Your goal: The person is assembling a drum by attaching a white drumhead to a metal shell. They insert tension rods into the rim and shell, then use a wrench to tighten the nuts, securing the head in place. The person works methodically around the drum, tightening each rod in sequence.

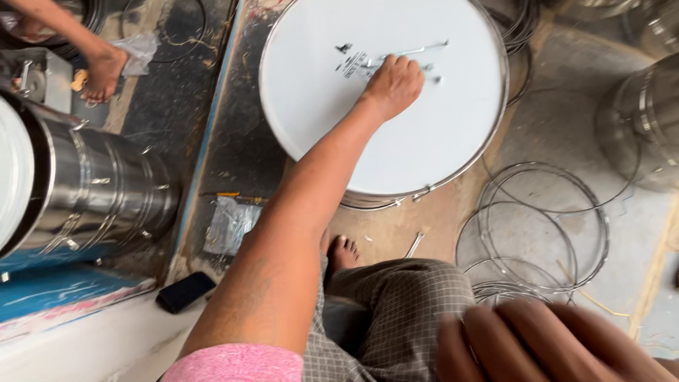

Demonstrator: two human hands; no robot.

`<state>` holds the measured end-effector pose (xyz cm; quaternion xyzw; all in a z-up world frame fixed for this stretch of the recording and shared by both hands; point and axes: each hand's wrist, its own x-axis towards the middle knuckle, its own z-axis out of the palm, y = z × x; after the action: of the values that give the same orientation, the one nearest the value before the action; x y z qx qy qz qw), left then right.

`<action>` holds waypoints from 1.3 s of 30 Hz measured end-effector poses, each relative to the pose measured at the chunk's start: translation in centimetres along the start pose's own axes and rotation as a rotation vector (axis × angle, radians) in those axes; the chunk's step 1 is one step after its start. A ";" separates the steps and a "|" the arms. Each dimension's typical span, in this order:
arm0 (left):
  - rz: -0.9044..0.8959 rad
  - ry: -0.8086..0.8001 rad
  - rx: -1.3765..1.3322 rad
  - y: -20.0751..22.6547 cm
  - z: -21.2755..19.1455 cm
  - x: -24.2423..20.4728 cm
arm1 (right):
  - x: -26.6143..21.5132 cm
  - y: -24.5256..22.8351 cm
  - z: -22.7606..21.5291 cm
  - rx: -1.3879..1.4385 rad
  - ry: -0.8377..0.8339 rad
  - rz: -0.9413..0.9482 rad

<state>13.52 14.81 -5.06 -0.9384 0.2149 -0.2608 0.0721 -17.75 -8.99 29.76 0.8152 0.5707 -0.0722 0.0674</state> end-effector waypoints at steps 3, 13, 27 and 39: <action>-0.076 0.087 -0.063 0.1 -1.4 -0.2 | 0.0 -0.7 -3.3 -0.023 0.067 -0.007; -1.108 0.422 -1.759 -2.1 -15.0 -10.5 | 5.6 3.9 -6.2 0.327 0.263 0.381; -0.984 0.393 -1.612 0.4 -15.4 -11.4 | 21.7 9.3 20.7 1.117 0.645 0.775; -1.054 0.495 -1.708 -0.4 -15.1 -11.7 | 20.7 9.0 20.1 0.976 0.729 0.681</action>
<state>-3.22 19.98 2.58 -0.5720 -0.1013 -0.2056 -0.7876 -3.12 3.10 6.25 0.8581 0.1719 -0.0170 -0.4835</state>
